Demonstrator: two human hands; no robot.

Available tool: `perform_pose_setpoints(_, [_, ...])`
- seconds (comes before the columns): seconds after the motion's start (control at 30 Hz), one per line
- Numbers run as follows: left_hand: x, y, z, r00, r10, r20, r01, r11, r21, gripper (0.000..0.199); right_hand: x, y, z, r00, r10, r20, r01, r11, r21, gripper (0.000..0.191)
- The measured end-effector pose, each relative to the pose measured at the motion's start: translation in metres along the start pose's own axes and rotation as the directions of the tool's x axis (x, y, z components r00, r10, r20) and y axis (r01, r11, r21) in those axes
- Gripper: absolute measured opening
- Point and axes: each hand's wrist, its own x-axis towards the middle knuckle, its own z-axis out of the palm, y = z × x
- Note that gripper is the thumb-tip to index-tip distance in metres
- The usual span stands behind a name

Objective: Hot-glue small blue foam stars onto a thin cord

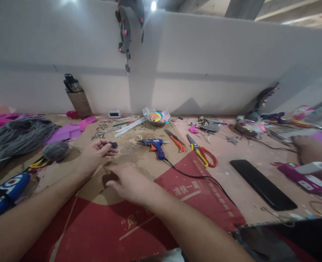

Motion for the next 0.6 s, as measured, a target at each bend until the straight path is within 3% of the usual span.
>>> perform_pose_setpoints(0.13, [0.006, 0.003, -0.003, 0.997, -0.056, -0.056, 0.037, 0.953, -0.301, 0.010, 0.002, -0.008, -0.002, 0.997, -0.051, 0.051, 0.053, 0.998, -0.032, 0.025])
perform_pose_setpoints(0.2, [0.010, 0.006, -0.006, 0.992, -0.099, -0.083, 0.053, 0.899, -0.434, 0.003, 0.004, -0.003, -0.010, 0.999, -0.025, -0.020, 0.025, 1.000, 0.008, 0.023])
perform_pose_setpoints(0.27, [0.013, 0.008, -0.009, 0.988, -0.125, -0.087, 0.064, 0.857, -0.511, 0.007, 0.004, 0.009, -0.024, 0.982, 0.069, -0.174, -0.065, 0.997, 0.032, 0.027])
perform_pose_setpoints(0.33, [0.014, 0.009, -0.012, 0.989, -0.126, -0.077, 0.065, 0.841, -0.537, 0.009, 0.002, 0.028, -0.039, 0.926, 0.198, -0.322, -0.223, 0.974, -0.044, 0.029])
perform_pose_setpoints(0.4, [0.013, 0.011, -0.012, 0.992, -0.109, -0.057, 0.064, 0.852, -0.519, 0.007, -0.001, 0.049, -0.052, 0.859, 0.317, -0.401, -0.421, 0.883, -0.205, 0.029])
perform_pose_setpoints(0.5, [0.009, 0.011, -0.009, 0.995, -0.086, -0.046, 0.056, 0.892, -0.448, 0.009, -0.004, 0.080, -0.058, 0.693, 0.586, -0.420, -0.703, 0.678, -0.215, 0.032])
perform_pose_setpoints(0.6, [0.004, 0.007, -0.003, 0.994, -0.077, -0.072, 0.044, 0.923, -0.381, 0.014, -0.004, 0.104, -0.052, 0.638, 0.633, -0.438, -0.743, 0.656, -0.133, 0.025])
